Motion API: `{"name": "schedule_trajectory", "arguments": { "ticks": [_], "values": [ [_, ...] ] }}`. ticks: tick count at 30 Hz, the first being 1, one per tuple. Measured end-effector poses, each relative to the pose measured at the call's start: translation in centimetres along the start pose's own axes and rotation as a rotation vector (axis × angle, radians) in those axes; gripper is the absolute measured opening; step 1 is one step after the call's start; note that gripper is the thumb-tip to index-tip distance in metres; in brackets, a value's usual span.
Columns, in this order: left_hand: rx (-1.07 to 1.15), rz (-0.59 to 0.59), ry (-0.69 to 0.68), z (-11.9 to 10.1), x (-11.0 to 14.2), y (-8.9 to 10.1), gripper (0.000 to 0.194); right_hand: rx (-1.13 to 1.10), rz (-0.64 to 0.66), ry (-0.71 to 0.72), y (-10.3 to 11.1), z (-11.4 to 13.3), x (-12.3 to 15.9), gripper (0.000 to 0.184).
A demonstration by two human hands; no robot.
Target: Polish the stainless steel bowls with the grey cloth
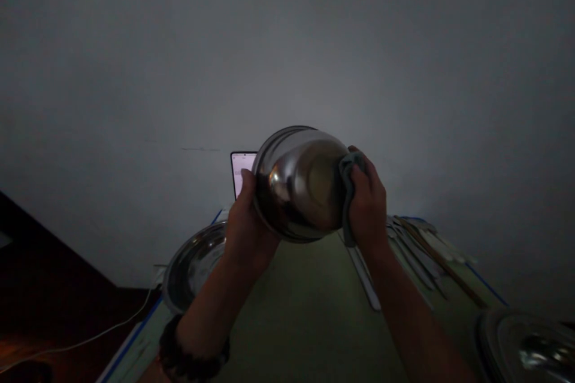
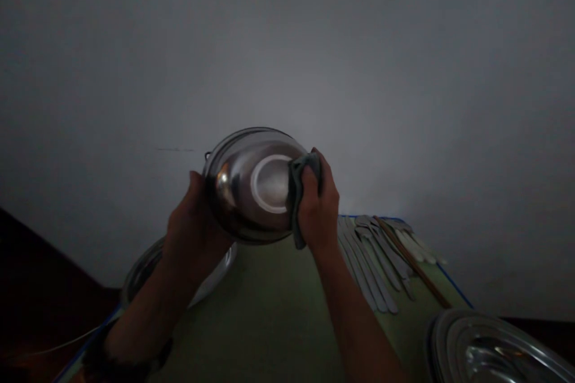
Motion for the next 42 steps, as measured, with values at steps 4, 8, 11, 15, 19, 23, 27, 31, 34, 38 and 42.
{"name": "schedule_trajectory", "arguments": {
  "ticks": [4,8,11,15,19,23,27,31,34,38,42],
  "values": [
    [-0.249,-0.067,0.093,0.8,0.3,0.3,0.042,0.135,0.028,-0.119,0.8,-0.5,-0.8,0.042],
    [-0.643,-0.17,0.076,1.6,0.3,1.5,0.05,0.184,0.15,-0.085,-0.4,0.0,0.2,0.041],
    [-0.707,-0.229,0.072,1.9,-0.2,2.6,0.052,0.229,0.242,0.032,-1.8,1.2,1.6,0.041],
    [-0.685,-0.238,0.011,2.0,-0.9,3.3,0.054,0.353,0.356,0.27,-3.4,3.5,3.6,0.041],
    [-0.734,-0.237,-0.074,2.0,-1.0,3.2,0.043,0.443,0.471,0.395,-4.1,4.8,4.9,0.043],
    [-0.773,-0.235,-0.055,1.7,-0.5,2.4,0.042,0.412,0.509,0.419,-3.3,4.6,3.8,0.042],
    [-0.849,-0.193,0.049,1.5,0.3,1.3,0.052,0.306,0.412,0.317,-1.5,2.7,1.4,0.039],
    [-0.743,-0.156,0.062,1.6,0.5,0.9,0.058,0.239,0.174,0.077,-0.3,-0.3,0.0,0.04],
    [-0.732,-0.171,0.028,1.4,0.5,1.0,0.06,0.228,0.092,-0.028,-0.8,-0.9,0.3,0.041],
    [-0.729,-0.233,-0.011,1.1,0.5,1.2,0.059,0.225,0.104,0.007,-2.3,1.1,2.0,0.044],
    [-0.772,-0.222,-0.044,0.8,0.5,1.1,0.055,0.323,0.241,0.171,-2.9,3.6,3.3,0.044]
  ]
}}
Point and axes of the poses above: each hand's wrist, its own x-axis away from the middle knuckle, its own y-axis out of the back of the hand, z = x × y, the point moved 2 cm from there along -x, towards the middle knuckle, and after that the axes turned 3 degrees about y, right-handed, at the moved point
